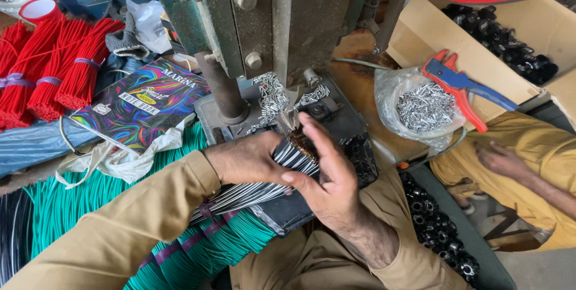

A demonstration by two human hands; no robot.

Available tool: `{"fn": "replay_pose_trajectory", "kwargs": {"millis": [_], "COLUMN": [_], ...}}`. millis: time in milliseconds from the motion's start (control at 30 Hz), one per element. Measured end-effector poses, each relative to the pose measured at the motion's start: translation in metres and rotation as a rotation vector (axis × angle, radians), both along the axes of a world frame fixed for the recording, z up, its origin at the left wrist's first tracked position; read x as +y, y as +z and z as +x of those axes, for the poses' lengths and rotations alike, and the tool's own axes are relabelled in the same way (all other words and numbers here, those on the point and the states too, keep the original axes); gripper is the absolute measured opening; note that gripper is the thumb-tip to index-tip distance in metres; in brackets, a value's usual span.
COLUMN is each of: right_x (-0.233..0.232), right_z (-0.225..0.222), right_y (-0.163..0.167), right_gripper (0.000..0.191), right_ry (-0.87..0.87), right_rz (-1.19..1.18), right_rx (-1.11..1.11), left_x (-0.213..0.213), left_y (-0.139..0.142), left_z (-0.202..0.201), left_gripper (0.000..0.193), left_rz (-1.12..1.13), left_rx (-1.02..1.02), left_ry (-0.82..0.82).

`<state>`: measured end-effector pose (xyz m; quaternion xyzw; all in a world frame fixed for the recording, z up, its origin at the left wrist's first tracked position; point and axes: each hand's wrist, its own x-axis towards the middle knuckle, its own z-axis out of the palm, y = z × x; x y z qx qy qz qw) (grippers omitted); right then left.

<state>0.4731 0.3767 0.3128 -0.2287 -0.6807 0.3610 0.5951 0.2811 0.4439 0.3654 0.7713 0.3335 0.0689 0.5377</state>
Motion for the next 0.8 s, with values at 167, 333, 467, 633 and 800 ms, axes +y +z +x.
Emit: {"fn": "replay_pose_trajectory", "kwargs": {"millis": [167, 333, 467, 633, 800], "right_x": [-0.002, 0.001, -0.004, -0.016, -0.016], "right_z": [0.012, 0.019, 0.022, 0.017, 0.003], "right_y": [-0.011, -0.011, -0.006, 0.0, 0.006], "right_gripper": [0.071, 0.078, 0.077, 0.067, 0.058], "right_ry": [-0.075, -0.167, -0.119, -0.129, -0.171], "right_rz": [-0.019, 0.097, 0.104, 0.152, 0.272], "right_rx": [-0.038, -0.177, -0.154, -0.36, -0.377], "left_x": [0.007, 0.001, -0.009, -0.02, -0.029], "left_y": [0.006, 0.011, 0.013, 0.007, -0.013], "left_z": [-0.002, 0.003, 0.007, 0.011, 0.015], "left_gripper": [0.024, 0.024, 0.03, 0.033, 0.04], "left_rz": [-0.358, -0.352, -0.144, -0.043, 0.301], "left_rx": [-0.272, -0.141, -0.014, -0.088, -0.221], "left_ry": [-0.162, -0.178, -0.02, 0.114, 0.102]}}
